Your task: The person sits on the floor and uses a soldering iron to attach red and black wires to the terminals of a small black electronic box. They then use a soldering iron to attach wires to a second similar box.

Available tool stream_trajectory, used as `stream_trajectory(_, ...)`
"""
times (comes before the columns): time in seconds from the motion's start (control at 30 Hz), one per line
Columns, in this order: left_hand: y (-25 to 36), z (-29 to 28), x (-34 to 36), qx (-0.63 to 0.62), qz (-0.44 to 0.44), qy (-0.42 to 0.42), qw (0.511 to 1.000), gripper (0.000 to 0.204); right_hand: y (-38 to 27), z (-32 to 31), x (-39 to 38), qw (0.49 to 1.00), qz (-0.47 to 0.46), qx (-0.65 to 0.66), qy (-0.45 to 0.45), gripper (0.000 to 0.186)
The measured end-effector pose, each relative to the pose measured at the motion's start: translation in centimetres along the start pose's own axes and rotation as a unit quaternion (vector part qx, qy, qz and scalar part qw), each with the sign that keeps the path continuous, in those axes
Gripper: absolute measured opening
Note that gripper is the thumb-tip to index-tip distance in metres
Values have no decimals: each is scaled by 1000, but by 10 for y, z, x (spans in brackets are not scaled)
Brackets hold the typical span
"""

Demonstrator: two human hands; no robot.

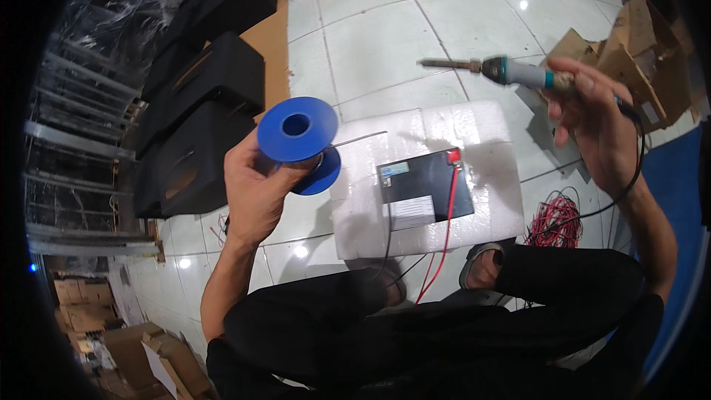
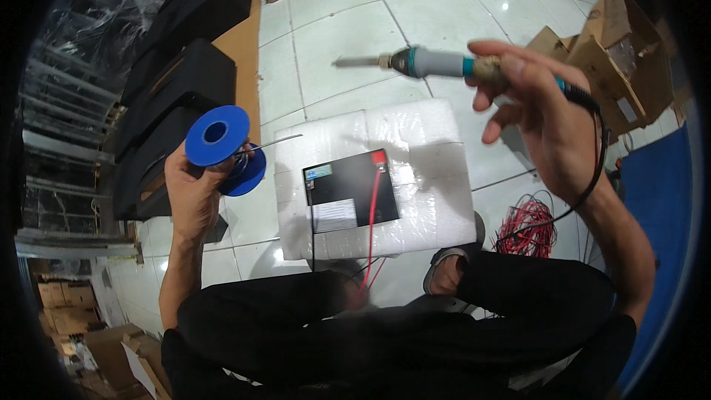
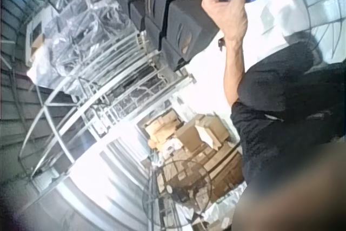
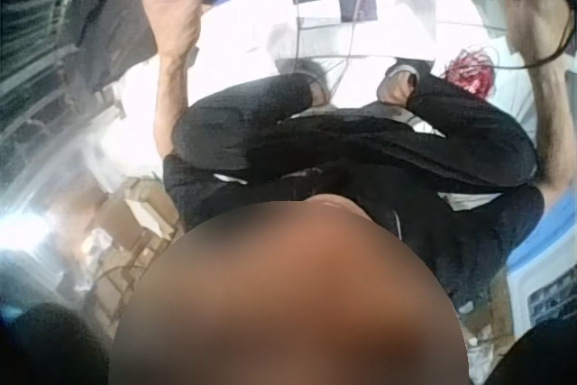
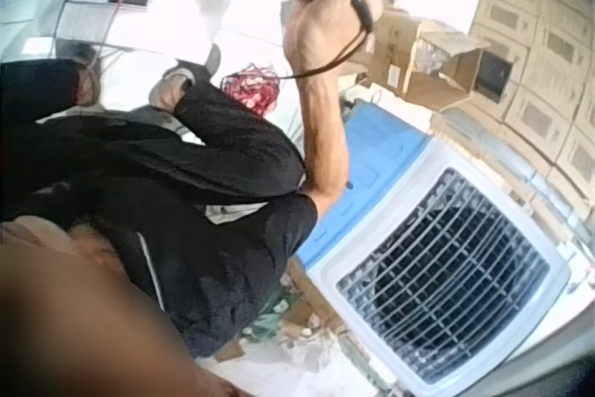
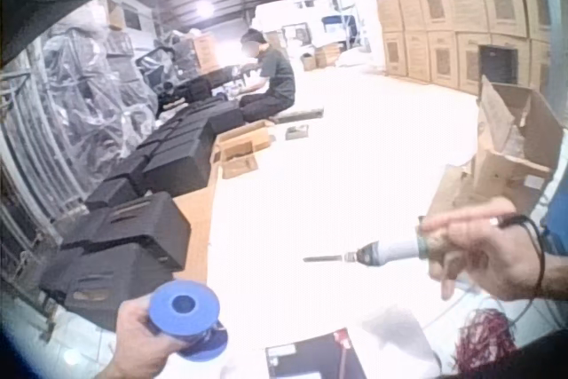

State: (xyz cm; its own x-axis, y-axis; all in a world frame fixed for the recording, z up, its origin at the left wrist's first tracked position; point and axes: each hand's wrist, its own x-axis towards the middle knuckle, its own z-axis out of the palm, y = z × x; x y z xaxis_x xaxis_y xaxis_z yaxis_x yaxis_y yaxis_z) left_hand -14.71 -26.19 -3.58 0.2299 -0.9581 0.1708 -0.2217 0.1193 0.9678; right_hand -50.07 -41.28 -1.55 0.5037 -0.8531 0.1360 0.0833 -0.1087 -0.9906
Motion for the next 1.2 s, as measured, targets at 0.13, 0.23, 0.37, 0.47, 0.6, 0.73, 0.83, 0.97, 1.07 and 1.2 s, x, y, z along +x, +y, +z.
stream_trajectory(0.13, -8, -15, -11, -10, -17, -32, 999, 40, 6, 13, -14, 996, 44, 8, -75, 53)
stream_trajectory(0.23, -8, -23, -16, -11, -26, -49, 998, 44, 7, 15, -21, 993, 44, -5, -113, 46)
stream_trajectory(0.37, -3, -25, -21, 60, -15, -67, 996, 42, 5, 17, -20, 987, 25, -24, -159, 37)
stream_trajectory(0.47, -1, -22, -20, 45, -8, -84, 995, 43, 6, 20, -18, 985, 23, -33, -168, 36)
stream_trajectory(0.6, -1, -19, -19, 42, 19, -117, 992, 45, 8, 21, -18, 985, 22, -29, -171, 36)
stream_trajectory(0.73, 1, -18, -18, 57, 24, -123, 990, 44, 9, 20, -19, 984, 27, -37, -174, 36)
stream_trajectory(0.83, 1, -17, -17, 69, 23, -127, 989, 43, 9, 20, -19, 984, 28, -33, -174, 36)
stream_trajectory(0.97, 1, -17, -16, 87, 29, -134, 987, 43, 9, 21, -19, 984, 26, -35, -174, 36)
stream_trajectory(1.07, 0, -18, -16, 95, 38, -137, 985, 44, 9, 21, -19, 983, 22, -40, -179, 36)
stream_trajectory(1.2, -1, -18, -16, 96, 41, -140, 985, 45, 9, 22, -19, 982, 20, -47, -184, 36)
